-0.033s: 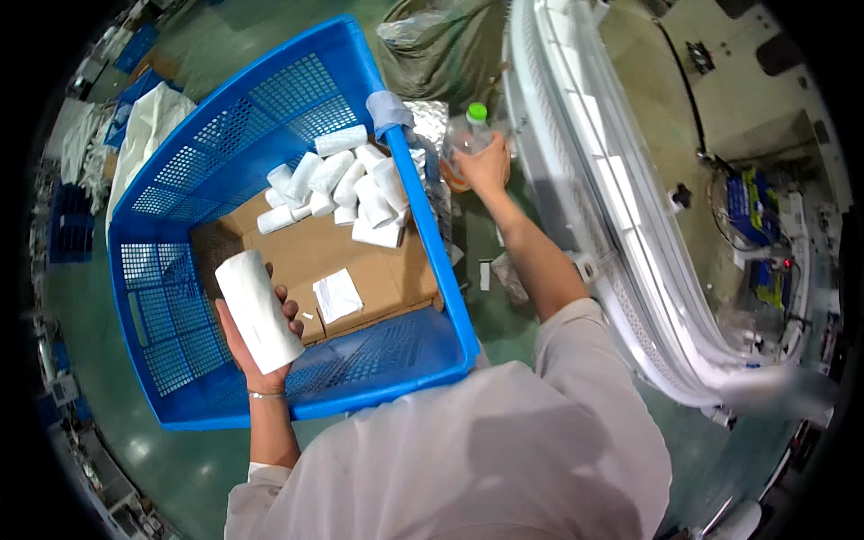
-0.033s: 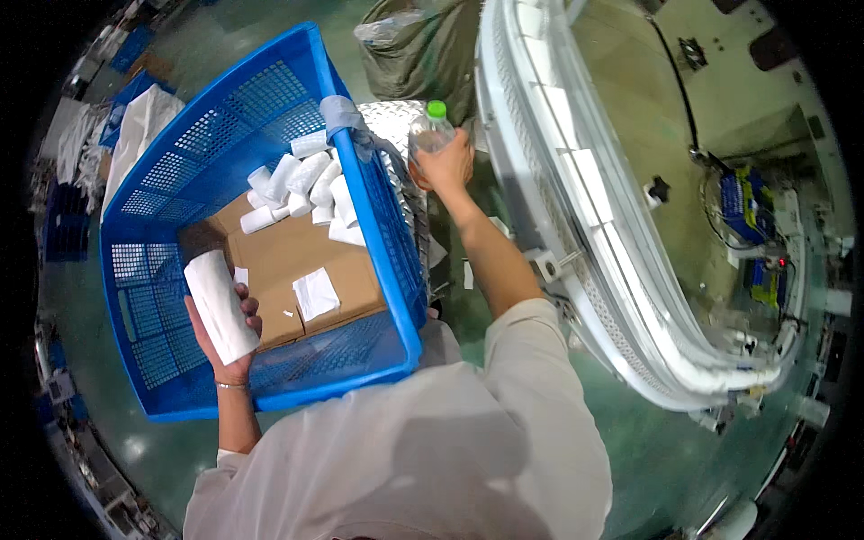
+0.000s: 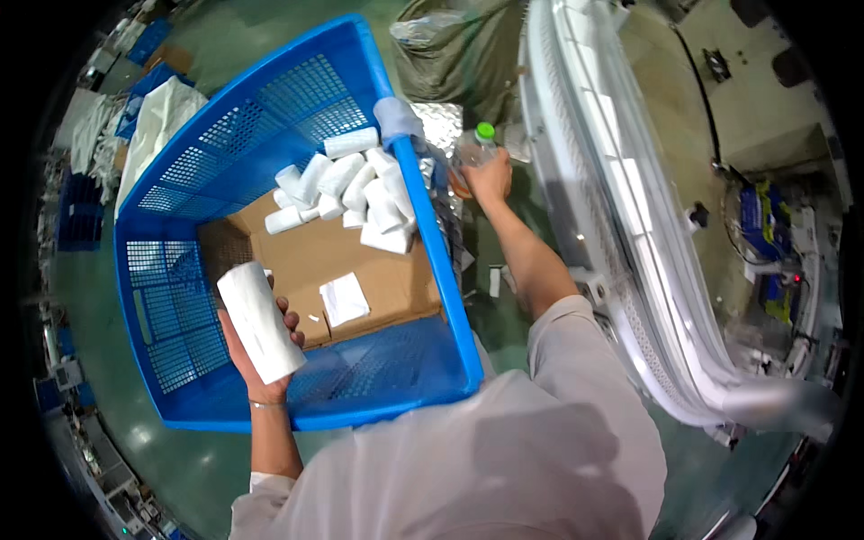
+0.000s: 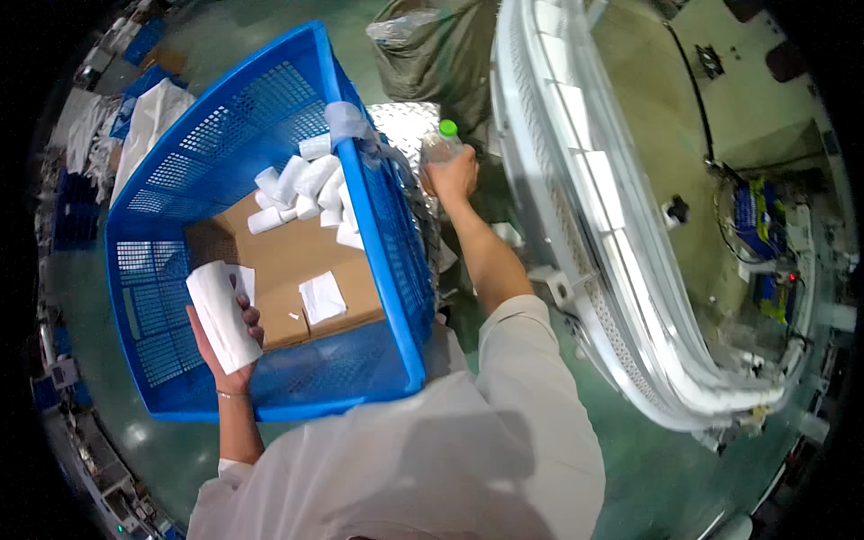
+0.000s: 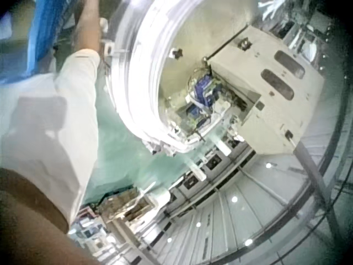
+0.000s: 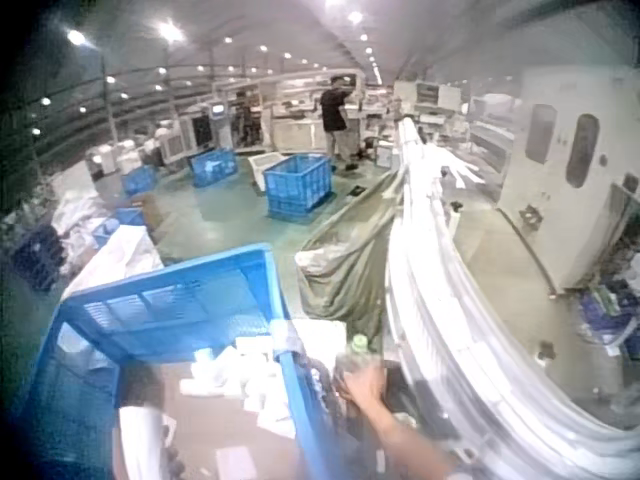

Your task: The person picks up white paper products from a blue plastic bin and places them onto a white curved conveyor belt in a manufacturing environment.

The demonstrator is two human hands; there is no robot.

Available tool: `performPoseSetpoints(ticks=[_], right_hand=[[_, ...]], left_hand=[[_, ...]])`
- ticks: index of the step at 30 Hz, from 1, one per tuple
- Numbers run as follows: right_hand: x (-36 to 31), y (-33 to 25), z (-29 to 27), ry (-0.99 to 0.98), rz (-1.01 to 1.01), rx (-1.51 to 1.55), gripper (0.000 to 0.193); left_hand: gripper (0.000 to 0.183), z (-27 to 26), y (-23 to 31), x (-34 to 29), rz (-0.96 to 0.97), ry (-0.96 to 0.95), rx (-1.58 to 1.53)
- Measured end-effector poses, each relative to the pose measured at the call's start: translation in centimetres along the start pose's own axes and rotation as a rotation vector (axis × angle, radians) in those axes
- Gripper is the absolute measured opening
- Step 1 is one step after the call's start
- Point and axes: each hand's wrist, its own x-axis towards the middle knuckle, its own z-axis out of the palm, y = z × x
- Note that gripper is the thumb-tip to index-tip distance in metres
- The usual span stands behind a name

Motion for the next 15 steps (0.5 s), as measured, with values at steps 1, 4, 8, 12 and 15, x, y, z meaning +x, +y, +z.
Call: performPoseSetpoints(ticks=[1, 4, 8, 12, 15], right_hand=[[0.9, 1.3, 2.4, -0.039, 0.060, -0.030, 0.070], [2.0, 3.3, 7.1, -0.077, -0.028, -0.027, 0.074], [2.1, 6.2, 11.8, -0.123, -0.139, -0.115, 0.068], [1.9, 7.2, 11.4, -0.284, -0.114, -0.091, 0.077], [0.8, 6.3, 7.4, -0.217, -0.257, -0.079, 0.068]], left_hand=[[0.068, 0.2, 0.0, 0.2, 0.026, 0.049, 0.022], [0.070, -0.2, -0.4, -0.1, 0.089, 0.171, 0.056], [0.072, -0.5, -0.5, 0.0, 0.113, 0.228, 0.069], [0.074, 0.0, -0.5, 0.3, 0.096, 0.225, 0.083], [0.075, 0.7, -0.7, -0.1, 0.054, 0.242, 0.153]])
